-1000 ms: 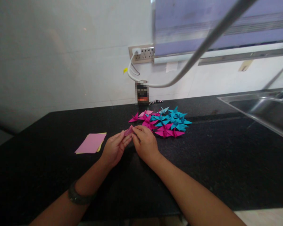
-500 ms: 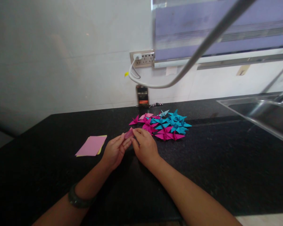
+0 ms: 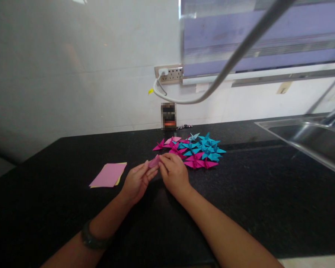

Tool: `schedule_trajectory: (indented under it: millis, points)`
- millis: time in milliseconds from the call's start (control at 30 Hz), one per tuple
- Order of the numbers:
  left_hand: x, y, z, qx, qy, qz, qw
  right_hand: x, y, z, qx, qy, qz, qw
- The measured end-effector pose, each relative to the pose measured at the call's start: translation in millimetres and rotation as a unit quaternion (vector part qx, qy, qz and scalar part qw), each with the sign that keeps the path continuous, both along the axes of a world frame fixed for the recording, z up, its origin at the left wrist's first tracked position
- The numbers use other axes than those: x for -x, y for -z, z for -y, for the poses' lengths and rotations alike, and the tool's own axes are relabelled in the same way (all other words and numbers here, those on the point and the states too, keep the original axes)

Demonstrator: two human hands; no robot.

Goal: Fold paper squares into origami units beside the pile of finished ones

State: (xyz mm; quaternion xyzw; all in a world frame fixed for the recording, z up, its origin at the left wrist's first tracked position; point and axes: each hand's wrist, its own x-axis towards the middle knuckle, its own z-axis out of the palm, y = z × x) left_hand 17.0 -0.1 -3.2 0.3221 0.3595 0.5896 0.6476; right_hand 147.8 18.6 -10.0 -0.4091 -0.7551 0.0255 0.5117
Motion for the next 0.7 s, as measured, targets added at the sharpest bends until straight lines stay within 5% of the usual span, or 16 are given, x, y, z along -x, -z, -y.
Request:
schedule_trajectory:
  millis: [300,700]
  points:
    - [1,2.2,-1,-0.001,-0.018,0.032,0.999,3,-2.0,6,-0.024,-0.001,0.034,0.999]
    - [1,-2.9,2,0.028,0.014,-0.02,0.999,-5,-4.0,-5,0.1,-0.027,-0.081,0.991]
